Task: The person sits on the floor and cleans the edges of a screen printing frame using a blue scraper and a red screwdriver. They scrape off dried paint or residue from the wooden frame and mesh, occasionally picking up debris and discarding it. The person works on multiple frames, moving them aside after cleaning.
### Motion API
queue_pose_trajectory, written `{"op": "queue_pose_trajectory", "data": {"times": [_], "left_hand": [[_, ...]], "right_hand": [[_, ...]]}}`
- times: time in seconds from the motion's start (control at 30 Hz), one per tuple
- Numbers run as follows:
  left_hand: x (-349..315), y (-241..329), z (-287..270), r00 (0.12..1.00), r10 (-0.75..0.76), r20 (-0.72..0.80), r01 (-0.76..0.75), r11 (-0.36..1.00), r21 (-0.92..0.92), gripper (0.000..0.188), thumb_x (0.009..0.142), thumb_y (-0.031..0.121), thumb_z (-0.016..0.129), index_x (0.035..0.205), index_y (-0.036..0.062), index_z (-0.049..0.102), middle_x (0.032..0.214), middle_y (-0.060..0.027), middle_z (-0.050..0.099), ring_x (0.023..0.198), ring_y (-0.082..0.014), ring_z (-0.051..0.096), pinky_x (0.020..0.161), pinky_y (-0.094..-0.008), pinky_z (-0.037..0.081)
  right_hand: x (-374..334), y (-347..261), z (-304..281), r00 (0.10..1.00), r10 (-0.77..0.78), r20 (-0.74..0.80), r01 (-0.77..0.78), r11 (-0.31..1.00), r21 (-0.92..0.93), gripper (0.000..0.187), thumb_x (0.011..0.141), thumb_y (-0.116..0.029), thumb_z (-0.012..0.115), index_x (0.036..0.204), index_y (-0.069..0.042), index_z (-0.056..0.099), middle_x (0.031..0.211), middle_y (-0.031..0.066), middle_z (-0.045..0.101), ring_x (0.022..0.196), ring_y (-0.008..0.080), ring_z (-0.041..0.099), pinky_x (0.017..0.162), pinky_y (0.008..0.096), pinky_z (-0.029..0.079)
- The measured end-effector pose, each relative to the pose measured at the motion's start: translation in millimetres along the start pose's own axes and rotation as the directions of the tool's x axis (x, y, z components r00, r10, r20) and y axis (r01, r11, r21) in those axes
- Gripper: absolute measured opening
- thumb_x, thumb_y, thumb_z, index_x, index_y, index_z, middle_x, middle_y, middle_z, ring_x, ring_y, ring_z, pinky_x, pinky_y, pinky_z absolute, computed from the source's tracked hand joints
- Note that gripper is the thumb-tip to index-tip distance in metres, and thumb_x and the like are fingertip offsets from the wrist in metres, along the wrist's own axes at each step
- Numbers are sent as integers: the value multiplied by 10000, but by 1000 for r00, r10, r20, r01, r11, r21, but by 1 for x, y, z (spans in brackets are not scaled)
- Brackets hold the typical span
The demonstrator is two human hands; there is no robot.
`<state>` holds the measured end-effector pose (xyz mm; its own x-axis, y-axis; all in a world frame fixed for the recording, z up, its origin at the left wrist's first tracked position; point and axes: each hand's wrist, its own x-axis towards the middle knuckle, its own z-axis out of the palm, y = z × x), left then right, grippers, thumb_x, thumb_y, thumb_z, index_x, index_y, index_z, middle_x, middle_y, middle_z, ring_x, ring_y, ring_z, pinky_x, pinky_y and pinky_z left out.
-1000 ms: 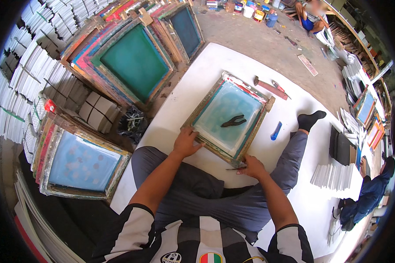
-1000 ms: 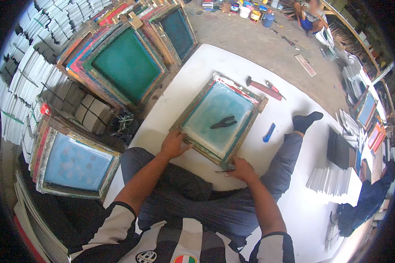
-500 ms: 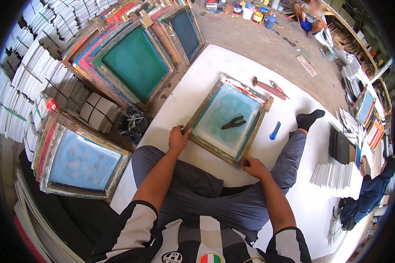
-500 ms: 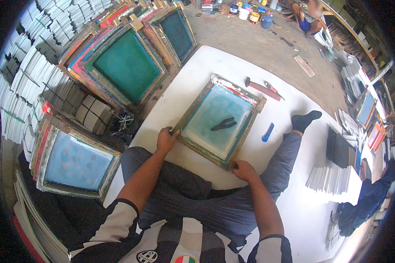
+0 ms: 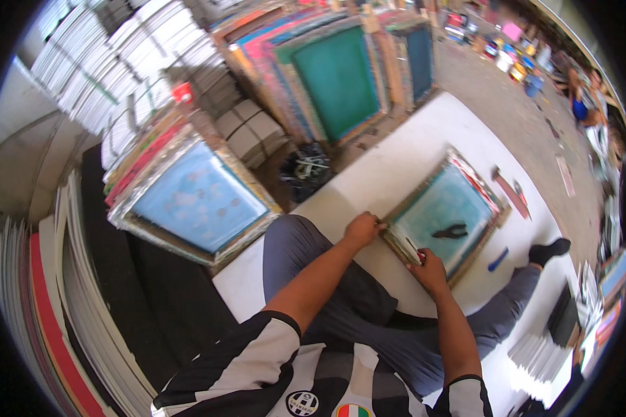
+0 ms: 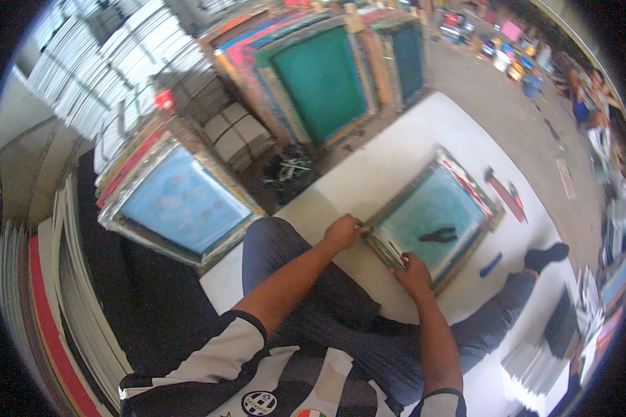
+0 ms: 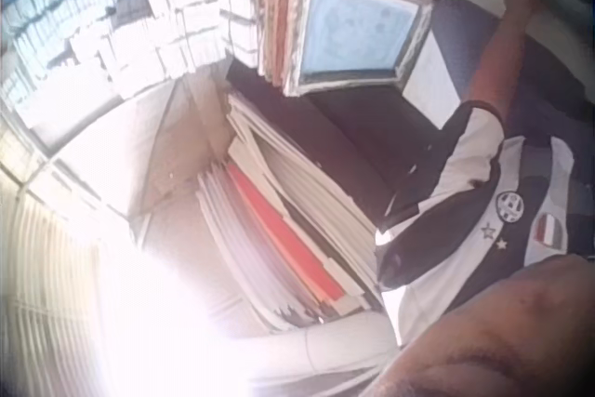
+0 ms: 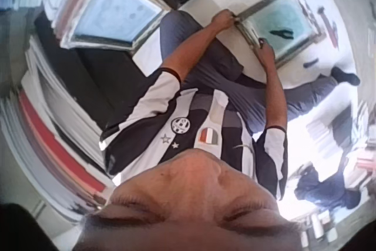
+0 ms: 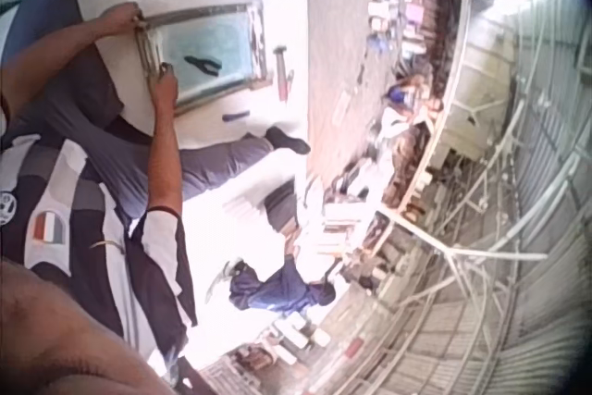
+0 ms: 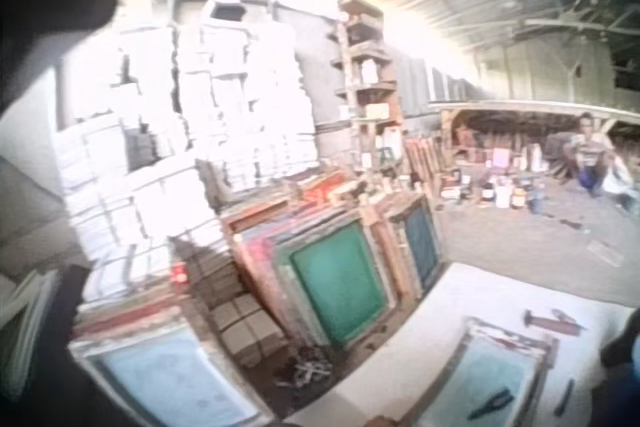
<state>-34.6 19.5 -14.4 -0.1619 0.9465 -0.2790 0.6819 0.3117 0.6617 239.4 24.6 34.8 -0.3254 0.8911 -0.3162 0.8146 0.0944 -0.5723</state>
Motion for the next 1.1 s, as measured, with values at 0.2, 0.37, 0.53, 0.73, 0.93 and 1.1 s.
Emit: {"op": "queue_pose_trajectory", "data": {"times": [0.2, 0.37, 0.53, 0.73, 0.93, 1.1], "left_hand": [[-18, -25, -3, 992, 23, 123, -22, 1000, -7, 516, 955, 509, 678, 1302, 126, 688, 1293, -173, 614, 1210, -376, 616, 999, -510, 521], [-1, -3, 0, 985, 25, 171, -10, 996, -84, 494, 963, 480, 677, 1254, 80, 682, 1274, -181, 608, 1191, -370, 623, 990, -506, 529], [6, -11, 3, 997, -14, 70, 20, 997, -80, 397, 972, 395, 682, 1089, 20, 736, 1176, -188, 654, 1099, -374, 670, 912, -492, 565], [2, -7, -15, 993, -115, 34, 117, 990, -82, 377, 932, 364, 709, 1081, 18, 722, 1128, -205, 668, 1087, -398, 683, 917, -523, 567], [-15, 7, -20, 994, -95, 45, 100, 988, -115, 388, 949, 309, 706, 1229, 49, 636, 1291, -190, 558, 1150, -401, 638, 944, -538, 555], [1, -3, 2, 991, -113, 69, 122, 980, -156, 423, 937, 258, 730, 1281, 45, 605, 1379, -213, 504, 1215, -411, 597, 983, -536, 552]], "right_hand": [[32, -17, 35, 999, -19, 41, 27, 976, -214, 521, 702, -325, 899, 1061, 8, 721, 944, 213, 747, 874, 376, 730, 772, 450, 543], [34, -11, 32, 999, -38, 37, 44, 983, -181, 426, 704, -258, 882, 960, 38, 713, 829, 213, 723, 781, 366, 713, 749, 429, 538], [34, -29, 38, 997, -48, 64, 56, 989, -136, 405, 715, -246, 875, 942, 39, 697, 821, 205, 712, 767, 348, 692, 743, 430, 531], [30, -41, 58, 994, -111, 7, 111, 989, -102, 415, 729, -222, 888, 953, 50, 669, 813, 184, 697, 713, 275, 639, 703, 396, 512], [21, -27, 63, 989, -120, -83, 124, 992, 36, 421, 789, -250, 848, 1043, 41, 679, 852, 153, 695, 739, 252, 621, 713, 382, 502], [-6, -26, 55, 986, 91, -140, -96, 995, -31, 488, 823, -335, 802, 1117, 38, 688, 934, 159, 710, 867, 268, 674, 801, 403, 534]]}}
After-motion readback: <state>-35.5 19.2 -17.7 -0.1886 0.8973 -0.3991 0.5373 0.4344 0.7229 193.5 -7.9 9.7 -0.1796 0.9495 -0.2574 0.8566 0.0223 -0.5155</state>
